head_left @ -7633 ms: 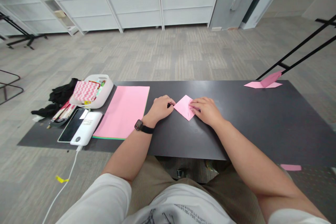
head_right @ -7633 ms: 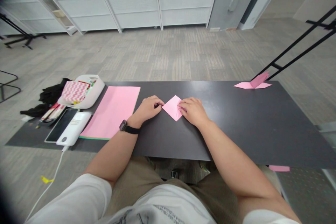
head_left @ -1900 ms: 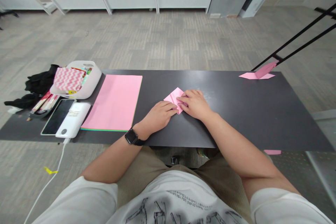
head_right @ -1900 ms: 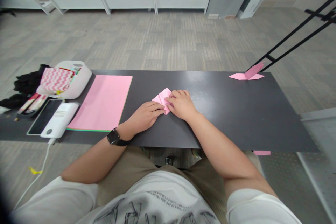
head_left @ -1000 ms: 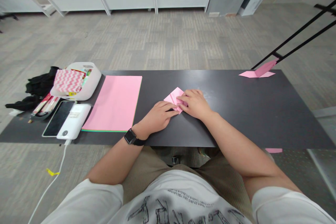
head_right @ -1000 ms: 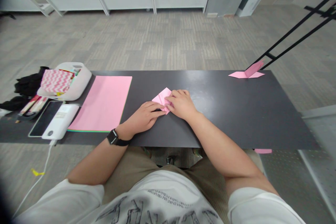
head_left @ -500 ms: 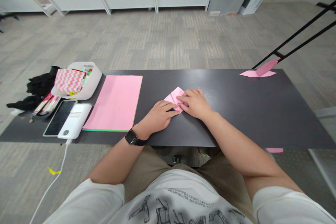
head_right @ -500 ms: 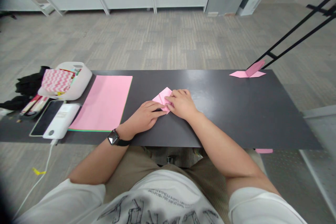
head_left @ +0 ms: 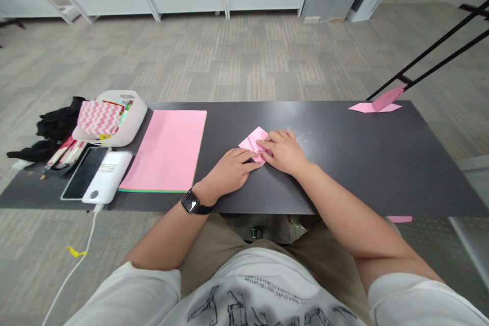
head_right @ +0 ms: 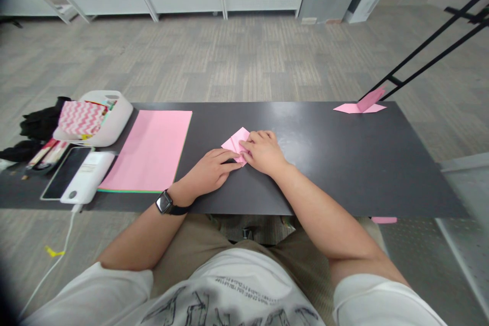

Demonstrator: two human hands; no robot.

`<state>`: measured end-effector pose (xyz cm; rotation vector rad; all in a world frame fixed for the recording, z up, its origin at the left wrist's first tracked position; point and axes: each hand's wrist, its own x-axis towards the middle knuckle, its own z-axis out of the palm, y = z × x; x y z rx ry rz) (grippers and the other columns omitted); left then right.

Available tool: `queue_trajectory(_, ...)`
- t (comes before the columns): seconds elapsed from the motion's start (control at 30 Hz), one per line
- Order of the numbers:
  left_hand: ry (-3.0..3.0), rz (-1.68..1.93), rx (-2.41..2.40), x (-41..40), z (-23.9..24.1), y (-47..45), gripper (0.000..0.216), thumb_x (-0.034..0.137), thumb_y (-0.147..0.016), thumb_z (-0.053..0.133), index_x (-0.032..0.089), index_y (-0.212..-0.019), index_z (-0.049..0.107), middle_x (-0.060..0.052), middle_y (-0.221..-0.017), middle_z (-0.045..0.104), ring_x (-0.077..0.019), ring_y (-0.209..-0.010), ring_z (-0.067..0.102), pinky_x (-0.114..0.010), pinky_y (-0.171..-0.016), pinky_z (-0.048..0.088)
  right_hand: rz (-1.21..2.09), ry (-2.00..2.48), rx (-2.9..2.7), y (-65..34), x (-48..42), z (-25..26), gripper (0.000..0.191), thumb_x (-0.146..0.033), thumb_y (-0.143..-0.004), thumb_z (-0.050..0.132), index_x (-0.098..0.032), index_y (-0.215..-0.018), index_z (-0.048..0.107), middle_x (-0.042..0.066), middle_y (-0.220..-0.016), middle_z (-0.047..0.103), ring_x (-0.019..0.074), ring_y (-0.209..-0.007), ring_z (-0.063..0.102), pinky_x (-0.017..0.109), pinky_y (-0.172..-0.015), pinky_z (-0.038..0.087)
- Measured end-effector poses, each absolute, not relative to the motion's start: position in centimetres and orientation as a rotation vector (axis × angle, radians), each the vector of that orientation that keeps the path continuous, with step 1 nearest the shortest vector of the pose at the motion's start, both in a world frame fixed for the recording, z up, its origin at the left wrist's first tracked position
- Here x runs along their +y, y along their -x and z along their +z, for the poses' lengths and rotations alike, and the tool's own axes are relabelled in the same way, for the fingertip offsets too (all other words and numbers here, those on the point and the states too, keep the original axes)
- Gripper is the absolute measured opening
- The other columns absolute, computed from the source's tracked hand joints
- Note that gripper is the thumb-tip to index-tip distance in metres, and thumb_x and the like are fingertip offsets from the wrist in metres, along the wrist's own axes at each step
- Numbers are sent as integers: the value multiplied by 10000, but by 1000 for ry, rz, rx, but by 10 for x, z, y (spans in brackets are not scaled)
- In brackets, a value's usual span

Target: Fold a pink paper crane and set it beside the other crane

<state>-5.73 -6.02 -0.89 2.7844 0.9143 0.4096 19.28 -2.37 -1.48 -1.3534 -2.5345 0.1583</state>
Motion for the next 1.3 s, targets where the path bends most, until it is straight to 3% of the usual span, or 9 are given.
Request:
queue_trajectory(0.9, -2787, 411, 902, -59, -14, 61, 432, 127, -1033, 561, 267, -1395, 751, -90, -1497, 672, -281, -1377, 592, -504, -1201, 481, 130, 1368, -2543, -192, -26, -9, 316, -383, -1057, 620, -256, -1291, 792, 106, -1169, 755, 308, -1149, 622, 488, -1109, 297)
queue_trajectory(1.13, -2745, 437, 860, -58, -10, 63, 360, 154, -1041, 577, 289, -1277, 811, -91, -1534, 655, -289, -1423, 577, -528, -1226, 462, 111, 1380, -2542, -191, -26, -8, 324, -392, -1063, 619, -251, -1298, 790, 112, -1180, 759, 314, -1164, 621, 484, -1105, 303)
queue_trajectory(1.3, -2652, 472, 909, -58, -7, 60, 396, 180, -1061, 566, 242, -1426, 706, -84, -1481, 703, -266, -1402, 604, -510, -1238, 463, 109, 1390, -2557, -190, -27, -8, 321, -382, -1069, 613, -236, -1292, 793, 114, -1180, 756, 311, -1169, 625, 483, -1113, 303)
